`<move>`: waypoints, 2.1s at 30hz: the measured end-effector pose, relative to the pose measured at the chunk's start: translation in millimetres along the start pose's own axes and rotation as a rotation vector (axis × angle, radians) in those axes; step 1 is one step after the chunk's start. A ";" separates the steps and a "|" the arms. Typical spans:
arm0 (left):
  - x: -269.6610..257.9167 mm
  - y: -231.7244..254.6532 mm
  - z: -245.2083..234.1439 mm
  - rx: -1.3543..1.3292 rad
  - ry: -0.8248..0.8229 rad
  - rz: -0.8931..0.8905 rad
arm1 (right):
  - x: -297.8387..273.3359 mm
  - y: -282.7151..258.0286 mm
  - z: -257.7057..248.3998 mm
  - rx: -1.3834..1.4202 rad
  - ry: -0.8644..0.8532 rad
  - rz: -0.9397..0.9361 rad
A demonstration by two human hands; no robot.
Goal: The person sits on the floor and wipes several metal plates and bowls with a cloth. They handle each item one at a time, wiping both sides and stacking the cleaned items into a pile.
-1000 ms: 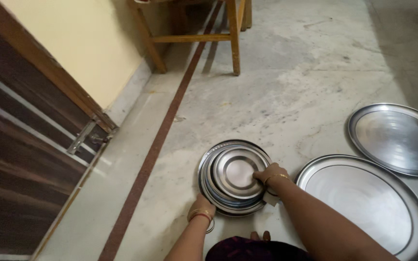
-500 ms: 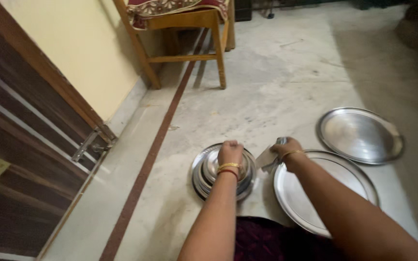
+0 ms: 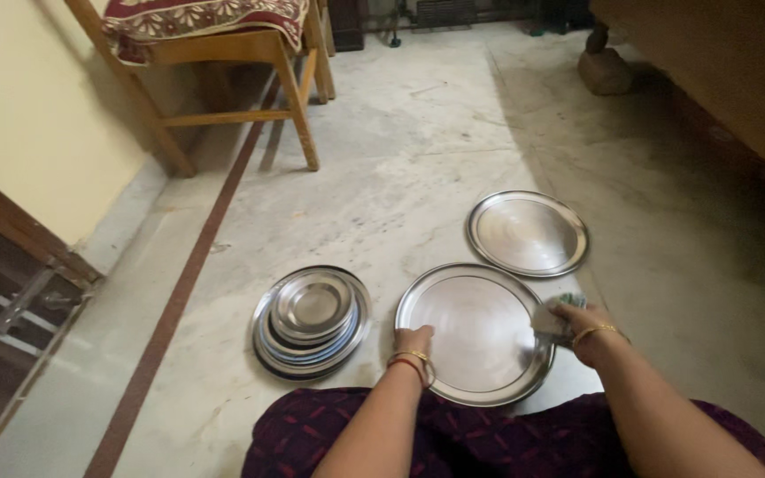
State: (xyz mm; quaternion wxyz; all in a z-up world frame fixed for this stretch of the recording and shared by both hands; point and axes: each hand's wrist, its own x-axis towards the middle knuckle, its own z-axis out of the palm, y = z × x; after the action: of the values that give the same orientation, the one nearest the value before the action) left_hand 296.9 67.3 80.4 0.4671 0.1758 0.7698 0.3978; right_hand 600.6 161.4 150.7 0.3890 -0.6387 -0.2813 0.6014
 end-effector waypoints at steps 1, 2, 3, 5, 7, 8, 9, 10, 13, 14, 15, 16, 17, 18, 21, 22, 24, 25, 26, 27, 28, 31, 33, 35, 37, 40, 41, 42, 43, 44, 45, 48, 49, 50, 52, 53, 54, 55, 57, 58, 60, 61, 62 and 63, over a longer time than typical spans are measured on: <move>-4.1 2.2 -6.0 0.041 0.013 -0.023 | 4.1 5.9 -5.3 -0.032 0.048 0.082; -8.1 4.3 -11.7 0.082 0.026 -0.046 | 11.5 7.5 -6.1 -0.081 0.059 0.077; -11.9 6.8 -13.8 0.123 0.038 -0.068 | 19.5 7.8 -7.8 -0.129 0.071 0.071; -17.8 11.0 -19.0 0.103 0.013 -0.101 | 31.8 10.0 -7.0 -0.205 0.096 0.089; -19.4 12.3 -23.9 0.105 0.000 -0.121 | 41.3 15.5 1.1 -0.258 0.117 0.135; -18.1 11.5 -24.4 0.117 -0.002 -0.124 | 45.0 19.8 2.6 -0.240 0.105 0.115; -14.8 11.5 -23.5 0.127 -0.005 -0.127 | 49.4 22.7 3.8 -0.224 0.092 0.092; -10.3 11.3 -23.1 0.147 0.018 -0.122 | 53.3 25.3 5.0 -0.207 0.080 0.070; 1.4 7.5 -20.5 0.109 -0.005 -0.126 | 60.3 30.9 6.3 -0.299 0.119 -0.030; 5.6 8.6 -18.4 0.038 -0.072 -0.137 | 62.6 32.4 6.7 -0.352 0.132 -0.042; 7.8 9.5 -16.5 -0.034 -0.140 -0.147 | 64.7 33.3 7.2 -0.404 0.145 -0.054; 7.9 10.7 -13.9 0.067 -0.078 -0.182 | 66.8 33.7 8.1 -0.457 0.157 -0.066; 6.2 13.1 -9.9 0.169 -0.018 -0.214 | 68.2 34.1 8.0 -0.464 0.140 -0.058; 3.2 15.6 -7.3 0.271 0.042 -0.244 | 69.9 34.1 7.9 -0.471 0.122 -0.050; -10.0 19.5 -11.8 0.423 0.086 -0.228 | 74.0 43.0 10.9 -0.476 0.107 -0.080; -13.6 21.2 -15.3 0.388 0.070 -0.233 | 75.1 45.6 10.9 -0.477 0.109 -0.101; -18.6 27.3 -22.8 0.314 0.040 -0.239 | 78.0 45.5 10.4 -0.465 0.110 -0.098; -21.4 28.7 -25.3 0.292 0.052 -0.240 | 78.8 46.4 10.6 -0.459 0.107 -0.096; -23.6 29.8 -27.8 0.269 0.064 -0.241 | 79.0 47.2 10.7 -0.500 0.110 -0.118; -24.7 31.4 -29.4 0.248 0.075 -0.240 | 79.1 47.0 10.8 -0.539 0.115 -0.141; -24.9 33.1 -30.4 0.199 0.094 -0.248 | 79.0 46.7 11.0 -0.579 0.120 -0.164; -26.1 33.8 -28.3 0.098 0.138 -0.276 | 77.0 46.4 8.8 -0.570 0.111 -0.171; -25.2 34.6 -28.9 0.088 0.154 -0.298 | 74.9 43.8 11.0 -0.613 0.110 -0.145; -20.9 32.4 -29.4 0.096 0.151 -0.290 | 74.2 42.0 12.0 -0.619 0.123 -0.138; -12.5 25.7 -29.2 0.062 0.153 -0.276 | 74.8 42.6 10.6 -0.591 0.152 -0.148; 9.8 10.9 -28.0 -0.168 0.123 -0.259 | 78.3 47.8 9.0 -0.560 0.109 -0.120; 19.5 6.6 -26.5 -0.322 0.080 -0.258 | 81.2 48.6 8.3 -0.552 0.111 -0.124; 28.9 2.2 -24.7 -0.476 0.036 -0.255 | 84.0 49.4 7.4 -0.545 0.113 -0.128; 36.8 -2.0 -22.1 -0.532 -0.002 -0.248 | 86.1 50.5 6.3 -0.537 0.116 -0.131; 43.2 -5.7 -19.0 -0.588 -0.041 -0.242 | 87.8 51.4 5.3 -0.531 0.107 -0.138; 47.7 -9.3 -15.4 -0.644 -0.080 -0.235 | 89.2 52.4 4.0 -0.525 0.098 -0.145; 48.8 -12.6 -10.1 -0.509 -0.148 0.071 | 84.9 52.8 6.6 -0.586 0.137 -0.172; 45.2 -10.5 -8.2 -0.608 -0.188 0.030 | 80.7 50.2 8.3 -0.620 0.161 -0.182; 39.3 -7.4 -6.0 -0.707 -0.228 -0.012 | 74.6 46.7 11.0 -0.628 0.168 -0.204; 26.1 2.8 -8.6 -0.883 -0.372 -0.127 | 56.0 36.9 18.5 -0.645 0.180 -0.245; 19.3 9.5 -10.2 -0.959 -0.478 -0.200 | 44.3 32.2 25.6 -0.710 0.218 -0.307; 12.0 16.1 -12.1 -1.032 -0.585 -0.273 | 31.3 29.5 38.1 -0.774 0.255 -0.370; 3.8 21.8 -13.5 -1.027 -0.616 -0.243 | 16.9 24.8 47.5 -0.839 0.292 -0.433; -11.9 34.9 -15.4 -1.017 -0.680 -0.178 | -14.8 18.8 71.5 -0.967 0.184 -0.674; -18.9 42.2 -15.9 -1.039 -0.646 -0.166 | -31.0 15.9 82.8 -0.979 0.084 -0.691; -31.8 53.6 -18.0 -1.080 -0.579 -0.145 | -66.0 19.4 107.3 -1.064 -0.118 -0.745; -36.4 59.8 -21.2 -1.097 -0.590 -0.108 | -81.5 18.6 114.4 -1.138 -0.221 -0.786; -39.9 65.8 -25.8 -1.115 -0.602 -0.072 | -94.3 16.7 119.6 -1.251 -0.278 -0.845; -42.7 71.0 -29.6 -1.135 -0.613 -0.036 | -106.3 17.7 122.5 -1.369 -0.337 -0.901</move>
State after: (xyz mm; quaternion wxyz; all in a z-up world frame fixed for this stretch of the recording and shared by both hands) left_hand 285.7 70.8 167.6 0.6926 -0.0058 0.2742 0.6672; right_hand 465.1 83.3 197.5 0.0709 -0.4619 -0.8672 0.1722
